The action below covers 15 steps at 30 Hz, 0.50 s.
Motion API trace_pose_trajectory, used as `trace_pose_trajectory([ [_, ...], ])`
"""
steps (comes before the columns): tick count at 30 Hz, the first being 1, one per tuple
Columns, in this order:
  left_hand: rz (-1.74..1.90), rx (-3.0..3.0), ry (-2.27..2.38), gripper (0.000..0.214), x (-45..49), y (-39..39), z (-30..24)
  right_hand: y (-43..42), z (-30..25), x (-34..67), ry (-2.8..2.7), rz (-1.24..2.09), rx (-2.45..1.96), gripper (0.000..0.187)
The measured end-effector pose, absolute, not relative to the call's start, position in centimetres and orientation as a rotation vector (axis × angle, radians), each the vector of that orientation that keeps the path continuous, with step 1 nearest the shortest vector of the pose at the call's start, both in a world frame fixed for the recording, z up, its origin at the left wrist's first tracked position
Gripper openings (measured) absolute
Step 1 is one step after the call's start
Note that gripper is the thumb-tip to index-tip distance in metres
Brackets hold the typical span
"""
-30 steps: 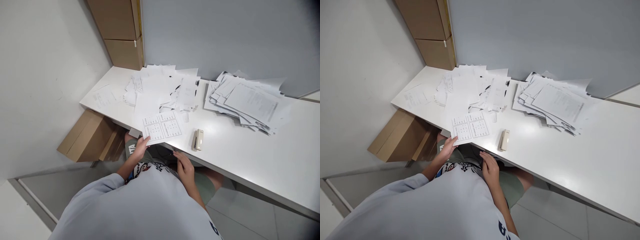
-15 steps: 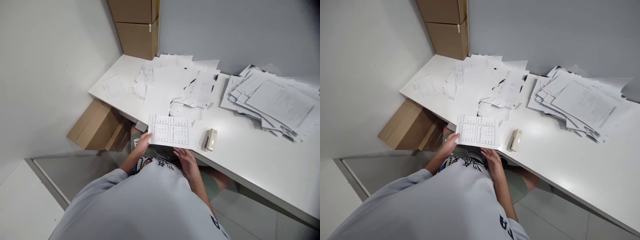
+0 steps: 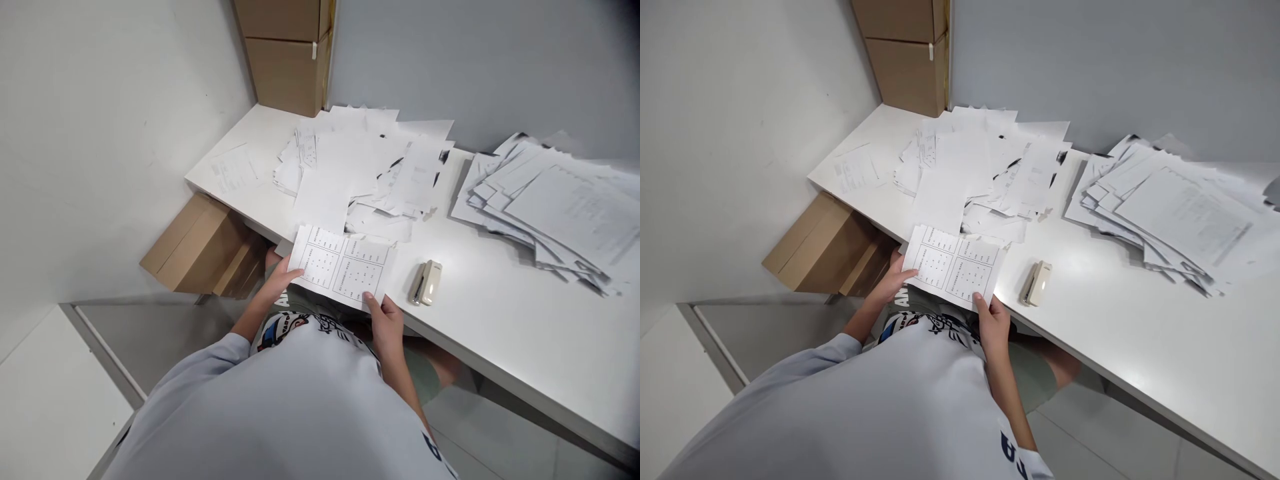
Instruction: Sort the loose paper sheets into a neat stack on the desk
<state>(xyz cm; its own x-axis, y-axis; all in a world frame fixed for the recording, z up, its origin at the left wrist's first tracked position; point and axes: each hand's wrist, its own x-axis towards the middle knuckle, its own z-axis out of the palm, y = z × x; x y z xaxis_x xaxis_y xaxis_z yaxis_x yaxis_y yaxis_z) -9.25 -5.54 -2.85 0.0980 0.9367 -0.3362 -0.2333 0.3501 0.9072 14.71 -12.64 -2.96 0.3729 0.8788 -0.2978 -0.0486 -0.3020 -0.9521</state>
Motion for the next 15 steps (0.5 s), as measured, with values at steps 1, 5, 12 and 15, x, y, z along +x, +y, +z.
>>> trace_pose_trajectory([
  [1,1.033,0.860,1.128,0.059,-9.3,-5.1,-2.6,-12.6,-2.3,15.1,-0.836,1.066,-1.629,0.039],
  [5,1.114,1.076,1.120,0.043,-8.8,-2.8,-1.0,-11.0,-0.5,16.4,-0.969,0.871,-1.624,0.037],
  [12,1.384,1.423,1.218,0.024,-5.4,1.3,-0.4,-7.2,-1.9,15.5,-0.930,0.827,-1.315,0.036],
  [15,1.346,1.490,1.195,0.022,-4.5,1.6,-1.5,-7.8,-2.7,15.2,-0.936,0.773,-1.347,0.028],
])
